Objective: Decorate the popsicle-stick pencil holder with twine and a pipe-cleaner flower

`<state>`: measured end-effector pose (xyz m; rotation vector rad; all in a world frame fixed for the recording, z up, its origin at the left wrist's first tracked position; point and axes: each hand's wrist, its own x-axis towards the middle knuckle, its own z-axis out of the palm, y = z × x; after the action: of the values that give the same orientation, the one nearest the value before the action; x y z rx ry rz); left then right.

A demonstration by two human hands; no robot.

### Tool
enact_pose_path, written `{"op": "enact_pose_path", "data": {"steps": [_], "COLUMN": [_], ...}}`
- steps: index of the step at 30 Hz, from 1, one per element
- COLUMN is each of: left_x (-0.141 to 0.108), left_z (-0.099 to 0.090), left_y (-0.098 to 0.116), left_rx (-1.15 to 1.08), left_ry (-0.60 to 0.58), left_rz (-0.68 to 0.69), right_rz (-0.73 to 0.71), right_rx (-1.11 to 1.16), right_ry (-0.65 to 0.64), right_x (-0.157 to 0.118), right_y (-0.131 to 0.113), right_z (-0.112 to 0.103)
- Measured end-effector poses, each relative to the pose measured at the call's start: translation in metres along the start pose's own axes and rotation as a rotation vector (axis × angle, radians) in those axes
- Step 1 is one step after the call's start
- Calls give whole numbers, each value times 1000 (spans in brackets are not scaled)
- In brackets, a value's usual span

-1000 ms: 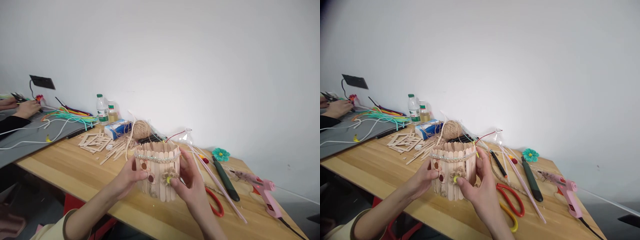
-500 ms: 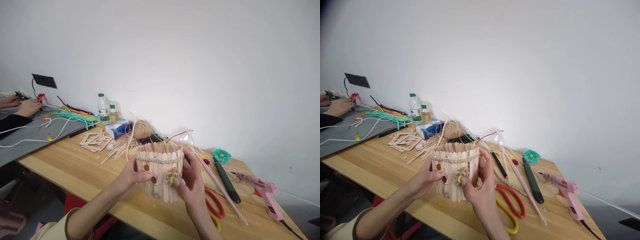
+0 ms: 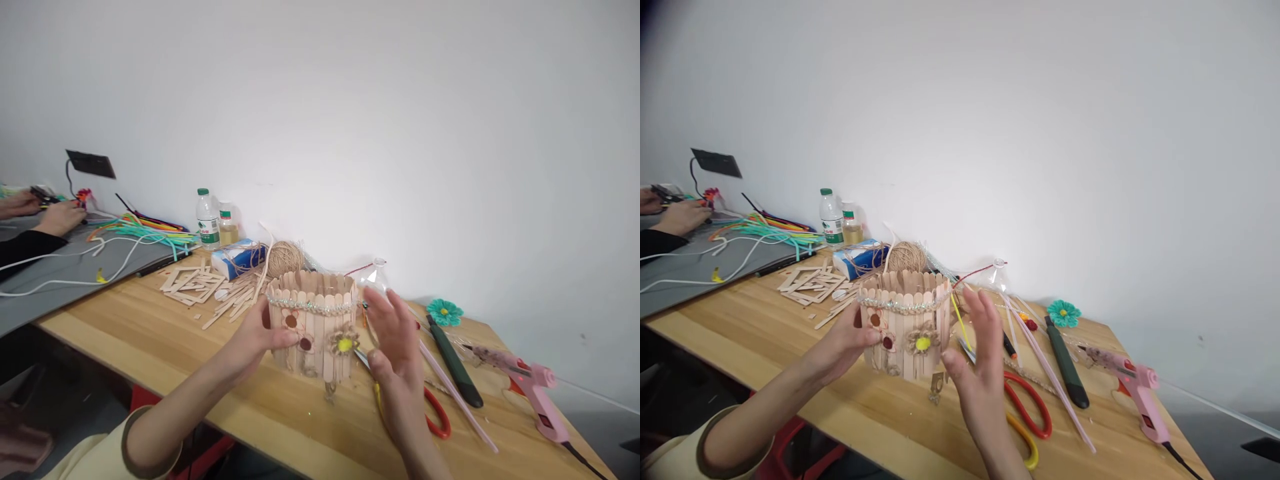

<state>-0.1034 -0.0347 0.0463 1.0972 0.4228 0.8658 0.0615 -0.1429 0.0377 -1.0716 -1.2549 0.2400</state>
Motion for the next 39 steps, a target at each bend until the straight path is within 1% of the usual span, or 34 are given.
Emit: {"op": "enact_pose_path", "data": {"steps": [1, 2, 3, 5, 7, 9, 16, 21, 26, 29, 34, 37, 39], "left_x": [0, 0, 0, 0, 0, 0, 0, 0, 0, -1, -1, 0, 0], "left_z": [0, 0, 0, 2, 4, 6, 7, 6, 6, 5, 4, 3, 4], "left_y": [2, 4, 5, 6, 7, 8, 8, 5, 3, 3, 1, 0, -1], "left_rx": [14, 28, 38, 46, 49, 51, 63, 99, 163, 170, 144, 138, 119], "left_ry": [13, 25, 32, 32, 12, -13, -68, -10, -7, -36, -79, -65, -39], "left_rz": [-1, -3, -8, -24, -35, -41, -25, -6, 96, 126, 112, 62, 34], "right_rz": [-110, -229, -346, -528, -620, -646, -665, -607, -570, -498, -362, -284, -205], "right_rx": [-126, -259, -388, -588, -698, -742, -763, -774, -741, -666, -554, -490, -421], "right_ry": [58, 89, 89, 11, -66, -86, -41, 2, 7, -4, 6, -12, -31], "right_x": [0, 1, 1, 3, 5, 6, 8, 9, 11, 11, 12, 12, 12], "right_y": [-3, -8, -13, -23, -31, -35, -33, -38, -42, -44, -45, -43, -42], "right_z": [-3, -6, -9, -10, -10, -8, -7, 0, 5, 4, 3, 5, 4]}}
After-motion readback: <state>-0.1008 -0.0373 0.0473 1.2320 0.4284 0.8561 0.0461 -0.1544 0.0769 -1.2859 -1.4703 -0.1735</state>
